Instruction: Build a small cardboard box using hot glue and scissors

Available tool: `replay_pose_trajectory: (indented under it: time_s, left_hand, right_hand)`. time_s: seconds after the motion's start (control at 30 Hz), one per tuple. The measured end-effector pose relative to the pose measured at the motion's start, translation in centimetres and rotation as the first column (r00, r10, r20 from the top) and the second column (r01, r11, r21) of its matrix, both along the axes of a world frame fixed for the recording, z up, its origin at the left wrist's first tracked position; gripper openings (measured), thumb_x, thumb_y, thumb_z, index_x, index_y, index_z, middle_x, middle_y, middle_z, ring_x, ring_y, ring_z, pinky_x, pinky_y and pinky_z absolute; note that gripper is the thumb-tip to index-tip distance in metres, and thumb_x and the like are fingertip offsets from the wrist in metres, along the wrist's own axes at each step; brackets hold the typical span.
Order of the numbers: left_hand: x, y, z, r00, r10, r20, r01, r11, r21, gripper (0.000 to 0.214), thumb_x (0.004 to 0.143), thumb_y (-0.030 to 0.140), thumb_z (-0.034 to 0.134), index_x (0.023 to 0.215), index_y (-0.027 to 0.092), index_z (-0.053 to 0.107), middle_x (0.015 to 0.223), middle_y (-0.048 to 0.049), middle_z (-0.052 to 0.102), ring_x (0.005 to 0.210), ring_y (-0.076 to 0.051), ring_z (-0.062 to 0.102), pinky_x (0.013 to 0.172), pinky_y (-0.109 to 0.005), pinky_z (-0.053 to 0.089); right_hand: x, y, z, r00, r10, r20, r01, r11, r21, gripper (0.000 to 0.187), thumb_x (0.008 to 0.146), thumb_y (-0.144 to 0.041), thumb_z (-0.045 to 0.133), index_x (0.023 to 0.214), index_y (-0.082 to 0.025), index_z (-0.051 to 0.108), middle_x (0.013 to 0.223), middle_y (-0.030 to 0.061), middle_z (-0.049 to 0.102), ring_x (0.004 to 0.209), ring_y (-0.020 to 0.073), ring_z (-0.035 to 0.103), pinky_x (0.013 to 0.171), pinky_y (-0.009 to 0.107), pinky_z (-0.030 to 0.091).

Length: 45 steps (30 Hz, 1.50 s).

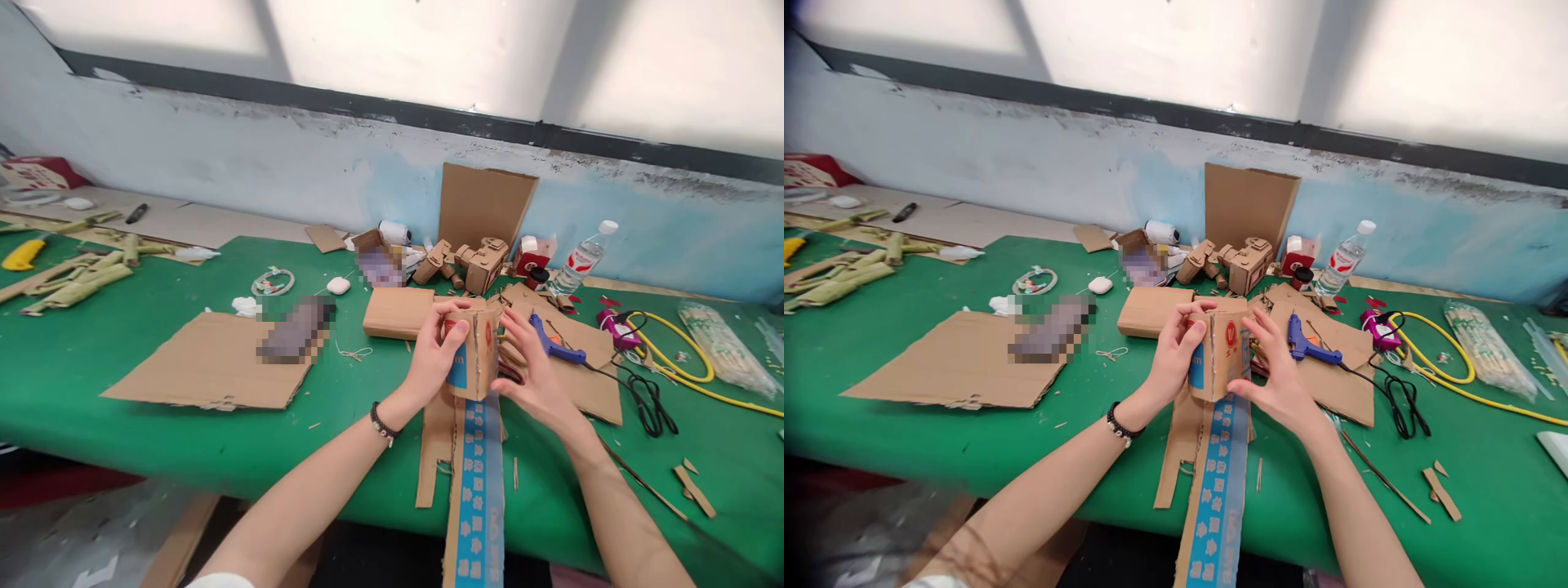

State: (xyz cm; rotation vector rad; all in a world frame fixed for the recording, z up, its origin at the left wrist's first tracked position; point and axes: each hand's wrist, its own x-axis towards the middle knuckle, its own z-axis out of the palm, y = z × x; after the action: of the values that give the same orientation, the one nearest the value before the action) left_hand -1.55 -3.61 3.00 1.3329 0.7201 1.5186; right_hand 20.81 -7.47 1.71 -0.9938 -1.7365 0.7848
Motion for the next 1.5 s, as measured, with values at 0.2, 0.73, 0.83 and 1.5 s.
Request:
replay_pose_trajectory:
  time_s: [0.2, 0.73, 0.83, 1.5]
  left_hand:
    - [-0.5, 0.5, -0.4, 0.997, -0.058, -0.049, 0.062, 0.993, 0.097, 0.032, 0.109, 0.056, 0.073, 0.116, 0.025, 0.066, 0.157, -0.0139, 0.070, 0.156, -0.033, 0.061, 0.136, -0.056, 0.042]
    - [0.1, -1.1, -0.1, 0.957, -0.196, -0.215, 0.253, 0.925, 0.284, 0.026, 0.110, 0.045, 0.070, 0.120, 0.028, 0.054, 0.177, -0.0182, 0.054, 0.173, -0.036, 0.047, 0.140, -0.066, 0.037]
    - [0.2, -1.0, -0.1, 0.954, -0.202, -0.224, 0.264, 0.916, 0.301, 0.026, 0.109, 0.042, 0.070, 0.118, 0.027, 0.051, 0.175, -0.0190, 0.055, 0.174, -0.036, 0.045, 0.140, -0.066, 0.039]
    - [0.3, -1.5, 0.0, 0.947, -0.233, -0.222, 0.283, 0.931, 0.231, 0.032, 0.112, 0.058, 0.062, 0.114, 0.028, 0.048, 0.172, -0.0192, 0.058, 0.177, -0.037, 0.039, 0.142, -0.069, 0.033]
  right_hand:
    - [-1.1, 0.7, -2.0, 0.997, 0.079, 0.023, -0.079, 0.997, -0.024, 0.122, 0.079, -0.079, 0.096, 0.182, -0.055, 0.034, 0.201, -0.0013, 0.003, 0.185, 0.0439, 0.016, 0.141, 0.068, 0.044]
    - [-3.5, -0.2, -1.0, 0.932, -0.087, -0.352, 0.067, 0.995, -0.068, 0.055, 0.088, -0.069, 0.092, 0.122, -0.036, 0.066, 0.193, 0.0018, 0.033, 0.173, 0.0371, 0.045, 0.131, 0.054, 0.053]
    - [-3.6, -0.2, -1.1, 0.935, -0.096, -0.342, 0.083, 0.995, -0.053, 0.055, 0.088, -0.070, 0.092, 0.123, -0.036, 0.065, 0.191, 0.0007, 0.035, 0.174, 0.0360, 0.042, 0.135, 0.053, 0.048]
    - [-3.8, 0.2, -1.7, 0.955, -0.086, -0.284, 0.081, 0.996, -0.027, 0.059, 0.092, -0.079, 0.084, 0.127, -0.038, 0.061, 0.193, -0.0010, 0.029, 0.180, 0.0364, 0.032, 0.143, 0.060, 0.038]
